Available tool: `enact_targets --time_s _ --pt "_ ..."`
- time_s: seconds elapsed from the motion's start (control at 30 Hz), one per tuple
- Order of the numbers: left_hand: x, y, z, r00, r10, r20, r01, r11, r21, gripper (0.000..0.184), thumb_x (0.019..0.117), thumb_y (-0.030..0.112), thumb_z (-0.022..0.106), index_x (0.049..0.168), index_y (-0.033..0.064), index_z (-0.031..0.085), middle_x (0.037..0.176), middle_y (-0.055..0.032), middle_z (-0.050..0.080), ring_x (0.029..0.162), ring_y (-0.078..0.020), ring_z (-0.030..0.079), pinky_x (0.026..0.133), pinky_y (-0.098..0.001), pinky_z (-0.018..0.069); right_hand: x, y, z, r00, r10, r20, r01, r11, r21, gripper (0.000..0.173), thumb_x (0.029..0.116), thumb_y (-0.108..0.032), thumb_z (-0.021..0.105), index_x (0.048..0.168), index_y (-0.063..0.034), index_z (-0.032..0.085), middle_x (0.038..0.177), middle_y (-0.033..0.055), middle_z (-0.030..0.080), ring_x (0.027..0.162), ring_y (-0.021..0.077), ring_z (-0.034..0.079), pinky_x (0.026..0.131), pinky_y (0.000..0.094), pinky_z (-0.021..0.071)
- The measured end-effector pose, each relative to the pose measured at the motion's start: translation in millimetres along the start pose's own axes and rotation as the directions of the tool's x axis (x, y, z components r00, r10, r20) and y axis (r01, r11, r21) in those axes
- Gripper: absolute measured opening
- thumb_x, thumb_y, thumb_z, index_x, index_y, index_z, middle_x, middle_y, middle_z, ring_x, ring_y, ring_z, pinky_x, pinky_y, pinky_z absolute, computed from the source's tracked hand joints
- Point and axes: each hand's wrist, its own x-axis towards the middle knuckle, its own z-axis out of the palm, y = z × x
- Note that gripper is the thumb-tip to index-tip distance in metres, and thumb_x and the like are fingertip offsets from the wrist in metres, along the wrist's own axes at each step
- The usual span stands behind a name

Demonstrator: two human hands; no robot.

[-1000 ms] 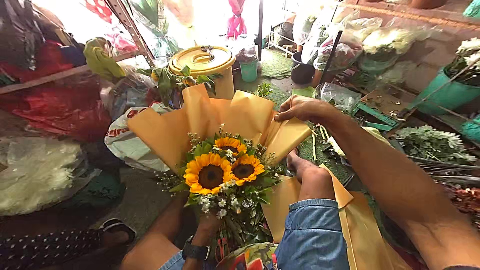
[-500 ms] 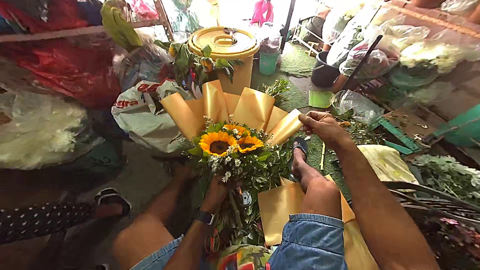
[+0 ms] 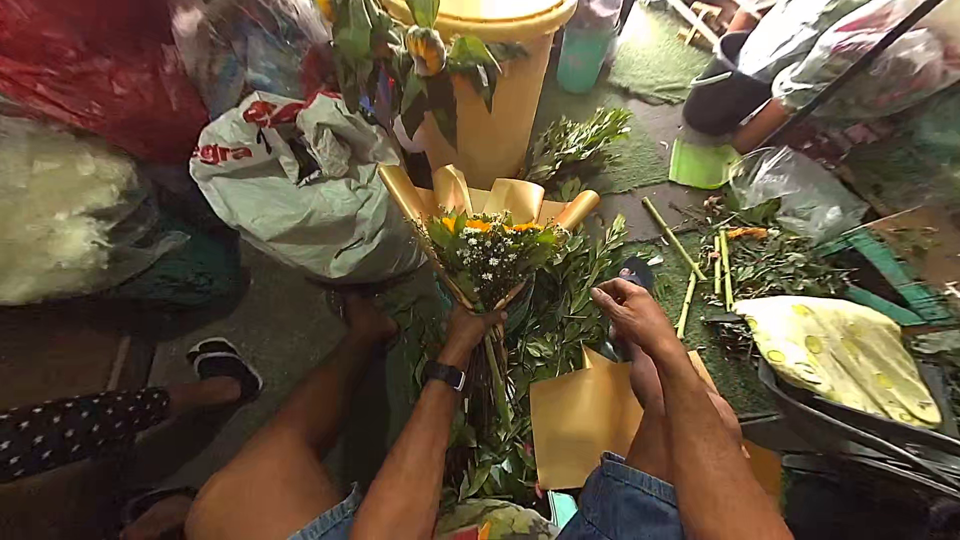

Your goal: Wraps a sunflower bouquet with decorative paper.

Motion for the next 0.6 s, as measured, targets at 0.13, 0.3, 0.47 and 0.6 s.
enact_targets --time_s 0.13,0.3,0.47,0.6 --pt "-6 12 1 1.000 -0.016 -0.015 0.018 0.991 0.133 0.113 0.0583 0.057 0.093 0.146 0.0025 0.046 0.142 -0.0226 0.054 0.137 -0.0398 0.044 0.116 -0.0616 0.0312 7 -14 8 0.999 -0.016 0.029 0.018 0.998 -0.060 0.031 0.1027 -0.037 0.062 0.113 -0.0086 0.069 0.097 0.0086 0.071 0.087 0.0204 0.069 0.084 0.0466 0.0563" --pt "-27 11 6 0.984 0.040 -0.173 0.004 0.968 0.249 0.083 0.0749 0.064 0.081 0.128 0.0023 0.066 0.142 -0.0249 0.051 0.136 -0.0427 0.044 0.111 -0.0654 0.0337 0 -23 13 1.000 0.005 0.024 -0.001 0.987 -0.164 0.032 0.1024 -0.037 0.063 0.115 -0.0090 0.070 0.100 0.0110 0.072 0.094 0.0255 0.069 0.089 0.0529 0.0543" --pt "-39 11 7 0.971 0.101 -0.217 -0.017 0.934 0.358 0.085 0.0784 0.068 0.076 0.130 0.0018 0.064 0.141 -0.0234 0.054 0.135 -0.0415 0.047 0.111 -0.0649 0.0335 -3 -25 25 0.995 0.018 0.101 0.006 0.973 -0.231 0.033 0.1029 -0.039 0.062 0.117 -0.0099 0.070 0.105 0.0120 0.072 0.100 0.0288 0.069 0.093 0.0564 0.0526" --pt "-47 0 1 0.980 0.088 -0.178 -0.006 0.911 0.413 0.089 0.0781 0.066 0.077 0.139 0.0047 0.057 0.142 -0.0211 0.054 0.134 -0.0403 0.047 0.110 -0.0663 0.0332 -3 -31 40 0.979 0.012 0.202 0.046 0.958 -0.284 0.034 0.1030 -0.040 0.061 0.117 -0.0104 0.069 0.106 0.0127 0.072 0.102 0.0298 0.069 0.093 0.0581 0.0526"
